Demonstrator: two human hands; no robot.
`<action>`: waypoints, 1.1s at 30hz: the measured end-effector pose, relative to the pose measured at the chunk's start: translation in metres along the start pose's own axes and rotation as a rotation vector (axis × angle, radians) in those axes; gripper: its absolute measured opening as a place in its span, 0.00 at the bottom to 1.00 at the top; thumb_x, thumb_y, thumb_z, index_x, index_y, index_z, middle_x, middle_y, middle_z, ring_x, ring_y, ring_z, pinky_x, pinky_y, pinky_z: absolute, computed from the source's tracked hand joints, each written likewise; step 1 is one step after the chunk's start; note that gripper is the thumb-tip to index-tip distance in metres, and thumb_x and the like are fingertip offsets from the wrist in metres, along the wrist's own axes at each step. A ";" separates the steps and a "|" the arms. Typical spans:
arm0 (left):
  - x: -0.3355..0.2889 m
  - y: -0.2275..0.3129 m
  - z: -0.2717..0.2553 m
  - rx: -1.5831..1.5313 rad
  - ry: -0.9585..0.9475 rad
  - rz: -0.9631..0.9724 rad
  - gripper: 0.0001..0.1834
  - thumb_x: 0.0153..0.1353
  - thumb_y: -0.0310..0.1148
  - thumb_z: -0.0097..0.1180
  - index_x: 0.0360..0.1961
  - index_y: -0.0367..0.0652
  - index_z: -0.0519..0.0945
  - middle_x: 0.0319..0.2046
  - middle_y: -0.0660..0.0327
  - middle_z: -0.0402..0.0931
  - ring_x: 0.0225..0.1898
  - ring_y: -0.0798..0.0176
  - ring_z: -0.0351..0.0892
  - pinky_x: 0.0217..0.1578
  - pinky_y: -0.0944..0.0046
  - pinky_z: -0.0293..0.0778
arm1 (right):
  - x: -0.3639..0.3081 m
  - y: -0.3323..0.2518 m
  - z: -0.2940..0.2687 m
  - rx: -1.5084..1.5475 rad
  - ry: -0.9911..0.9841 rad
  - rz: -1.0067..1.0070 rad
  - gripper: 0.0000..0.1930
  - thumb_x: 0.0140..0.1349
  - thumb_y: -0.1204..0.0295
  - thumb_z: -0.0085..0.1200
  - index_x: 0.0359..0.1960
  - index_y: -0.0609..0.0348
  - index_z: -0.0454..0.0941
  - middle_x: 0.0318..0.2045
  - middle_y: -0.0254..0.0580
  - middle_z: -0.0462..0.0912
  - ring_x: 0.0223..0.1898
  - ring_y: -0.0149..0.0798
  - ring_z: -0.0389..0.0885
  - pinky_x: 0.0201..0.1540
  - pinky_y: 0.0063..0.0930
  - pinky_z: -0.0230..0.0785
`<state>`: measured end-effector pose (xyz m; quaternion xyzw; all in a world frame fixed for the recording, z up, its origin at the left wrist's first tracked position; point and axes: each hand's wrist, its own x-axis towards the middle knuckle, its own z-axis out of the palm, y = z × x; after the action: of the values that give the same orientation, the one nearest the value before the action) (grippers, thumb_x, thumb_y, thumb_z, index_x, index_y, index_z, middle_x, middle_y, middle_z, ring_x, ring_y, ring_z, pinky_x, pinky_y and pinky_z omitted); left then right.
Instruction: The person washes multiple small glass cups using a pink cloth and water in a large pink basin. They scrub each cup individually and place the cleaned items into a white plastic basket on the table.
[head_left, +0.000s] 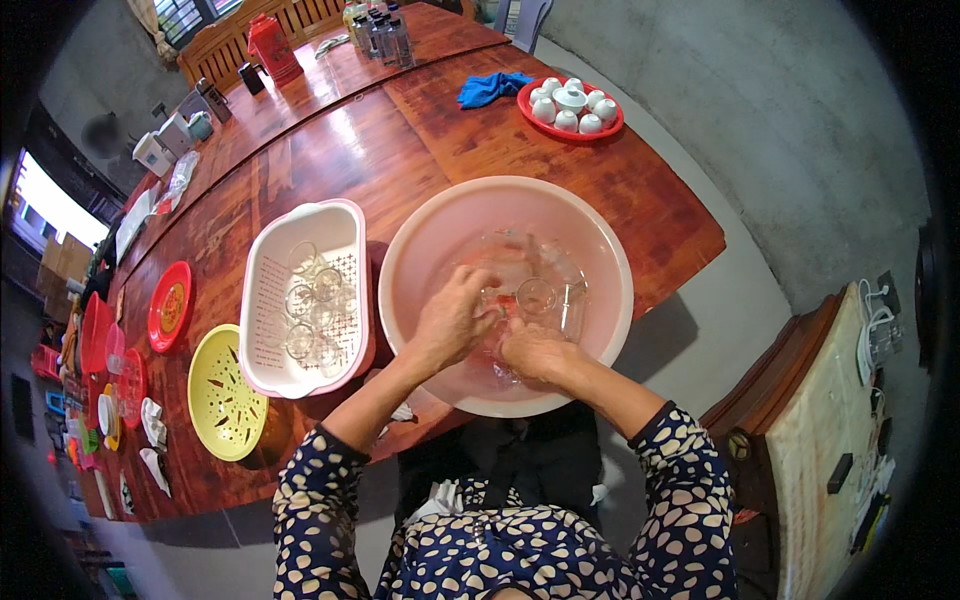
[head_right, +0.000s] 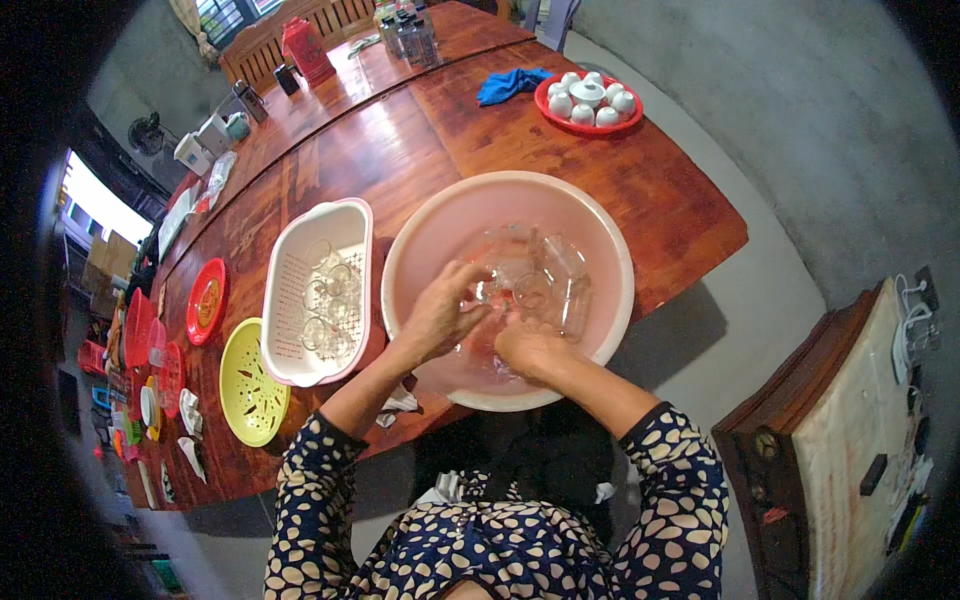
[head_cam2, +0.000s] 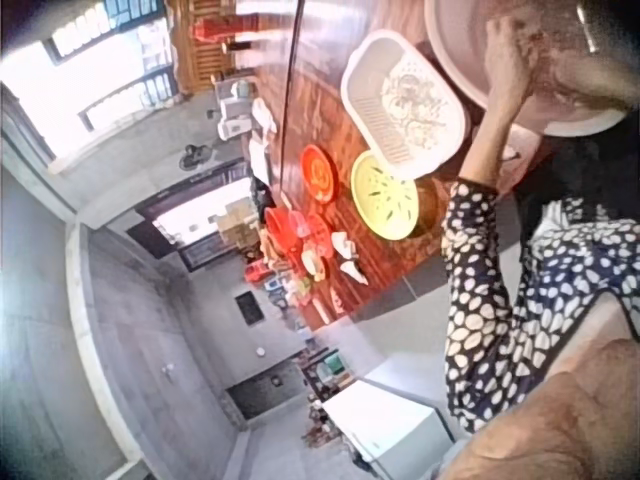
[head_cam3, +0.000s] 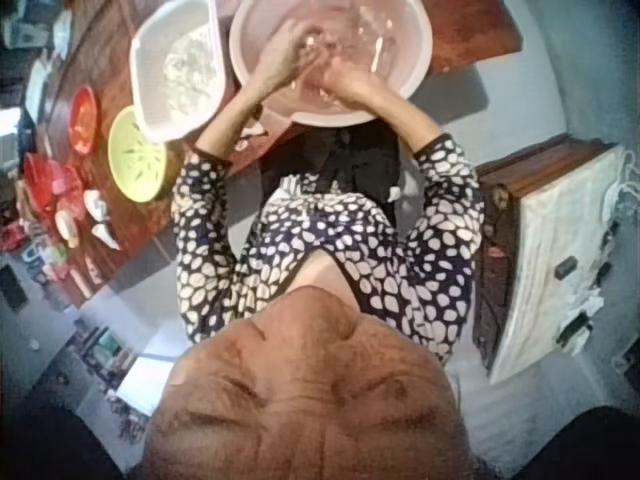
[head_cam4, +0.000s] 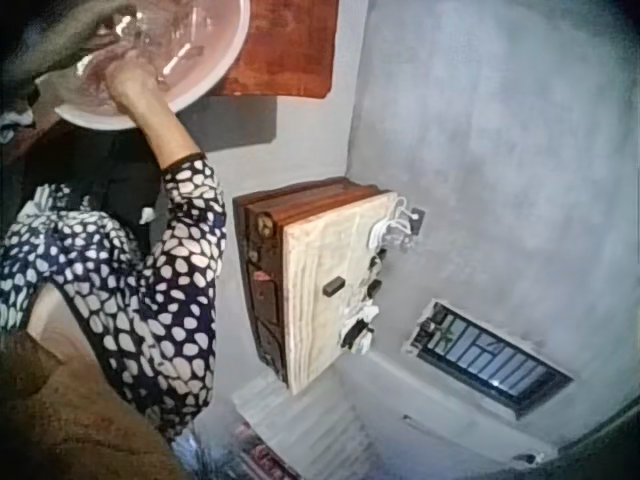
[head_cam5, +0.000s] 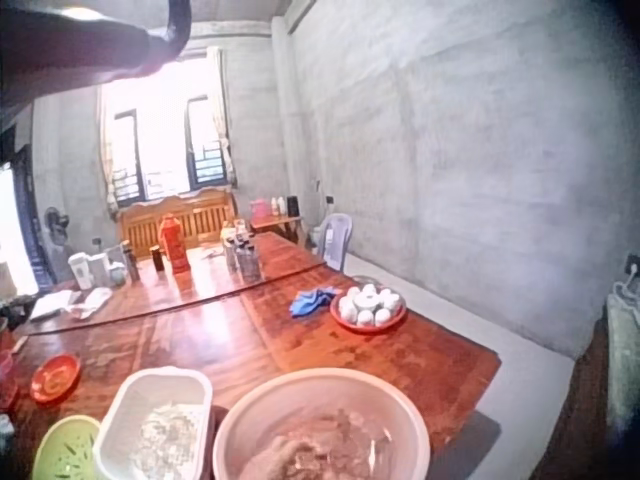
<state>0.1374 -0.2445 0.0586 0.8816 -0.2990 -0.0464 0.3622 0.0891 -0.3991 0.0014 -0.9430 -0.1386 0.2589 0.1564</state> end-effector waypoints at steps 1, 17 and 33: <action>0.006 0.004 0.008 -0.046 -0.076 -0.004 0.18 0.50 0.26 0.60 0.44 0.48 0.76 0.48 0.52 0.67 0.46 0.47 0.75 0.44 0.53 0.74 | -0.002 0.005 0.002 -0.048 -0.023 -0.018 0.14 0.50 0.72 0.53 0.37 0.65 0.79 0.43 0.59 0.77 0.45 0.59 0.76 0.45 0.46 0.70; -0.011 -0.009 0.028 -0.893 -0.118 -0.212 0.10 0.68 0.36 0.47 0.47 0.43 0.70 0.44 0.63 0.71 0.45 0.70 0.75 0.43 0.66 0.78 | -0.072 -0.026 -0.045 0.674 0.950 -0.306 0.13 0.56 0.80 0.55 0.44 0.63 0.77 0.38 0.46 0.74 0.38 0.44 0.78 0.40 0.33 0.72; -0.018 -0.015 0.032 -1.506 0.232 -0.246 0.02 0.68 0.31 0.45 0.39 0.47 0.67 0.33 0.67 0.68 0.35 0.73 0.72 0.35 0.67 0.77 | -0.037 -0.045 -0.034 0.202 1.131 -0.355 0.16 0.50 0.84 0.56 0.42 0.60 0.80 0.41 0.45 0.76 0.45 0.45 0.75 0.47 0.34 0.71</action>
<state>0.1202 -0.2457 0.0224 0.4234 -0.0469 -0.1847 0.8857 0.0691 -0.3787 0.0623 -0.8774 -0.1640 -0.3013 0.3354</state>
